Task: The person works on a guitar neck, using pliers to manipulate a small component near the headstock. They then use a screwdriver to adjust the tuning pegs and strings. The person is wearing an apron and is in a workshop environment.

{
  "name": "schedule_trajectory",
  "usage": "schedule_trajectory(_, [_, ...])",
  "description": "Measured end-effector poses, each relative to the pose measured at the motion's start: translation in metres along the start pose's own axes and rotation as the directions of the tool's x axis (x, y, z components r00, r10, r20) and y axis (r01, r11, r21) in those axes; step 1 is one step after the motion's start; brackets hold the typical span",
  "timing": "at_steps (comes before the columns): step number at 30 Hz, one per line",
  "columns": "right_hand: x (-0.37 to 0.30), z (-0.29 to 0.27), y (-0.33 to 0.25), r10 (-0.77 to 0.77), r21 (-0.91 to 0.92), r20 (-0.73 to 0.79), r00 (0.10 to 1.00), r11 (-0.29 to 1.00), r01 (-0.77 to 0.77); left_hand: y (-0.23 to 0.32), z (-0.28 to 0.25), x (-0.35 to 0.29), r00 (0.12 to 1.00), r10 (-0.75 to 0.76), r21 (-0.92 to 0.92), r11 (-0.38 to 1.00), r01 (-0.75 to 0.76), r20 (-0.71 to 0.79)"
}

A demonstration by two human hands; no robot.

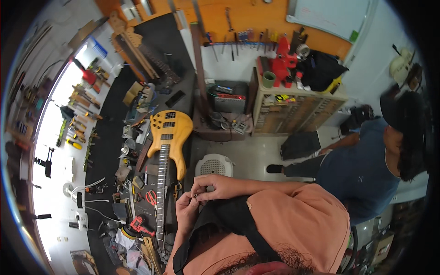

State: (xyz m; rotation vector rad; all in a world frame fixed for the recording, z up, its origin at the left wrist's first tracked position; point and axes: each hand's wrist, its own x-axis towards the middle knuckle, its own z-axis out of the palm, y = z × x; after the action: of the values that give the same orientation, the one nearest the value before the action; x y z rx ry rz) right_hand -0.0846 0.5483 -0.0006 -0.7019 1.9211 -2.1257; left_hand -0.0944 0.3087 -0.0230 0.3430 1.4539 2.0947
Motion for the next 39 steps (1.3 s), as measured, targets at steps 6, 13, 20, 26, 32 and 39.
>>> schedule_trajectory(6, [-0.025, -0.027, 0.003, -0.060, -0.073, -0.123, 0.991, 0.996, 0.051, 0.005, 0.027, 0.028, 0.995, -0.080, 0.102, 0.992, 0.073, 0.059])
schedule_trajectory(13, [-0.039, -0.047, -0.003, -0.075, -0.109, -0.176, 0.982, 0.992, 0.057, -0.001, 0.052, 0.048, 0.997, -0.056, 0.070, 0.996, 0.052, 0.060])
schedule_trajectory(20, [-0.030, -0.065, -0.007, -0.052, -0.134, -0.127, 0.991, 0.990, 0.034, -0.005, 0.057, 0.050, 0.996, -0.067, 0.117, 0.990, 0.073, -0.055])
schedule_trajectory(26, [-0.003, -0.073, -0.007, -0.054, -0.109, -0.026, 0.998, 0.993, 0.051, 0.005, 0.054, 0.044, 0.994, -0.044, 0.162, 0.985, 0.061, -0.105])
schedule_trajectory(32, [0.022, -0.063, 0.017, 0.058, -0.046, 0.134, 0.989, 0.998, -0.052, -0.013, 0.046, 0.015, 0.982, -0.027, 0.016, 0.999, 0.031, -0.185])
schedule_trajectory(39, [0.067, -0.020, 0.020, 0.076, -0.062, 0.342, 0.937, 0.996, -0.058, -0.005, 0.038, -0.033, 0.901, 0.082, 0.019, 0.997, -0.081, -0.425])
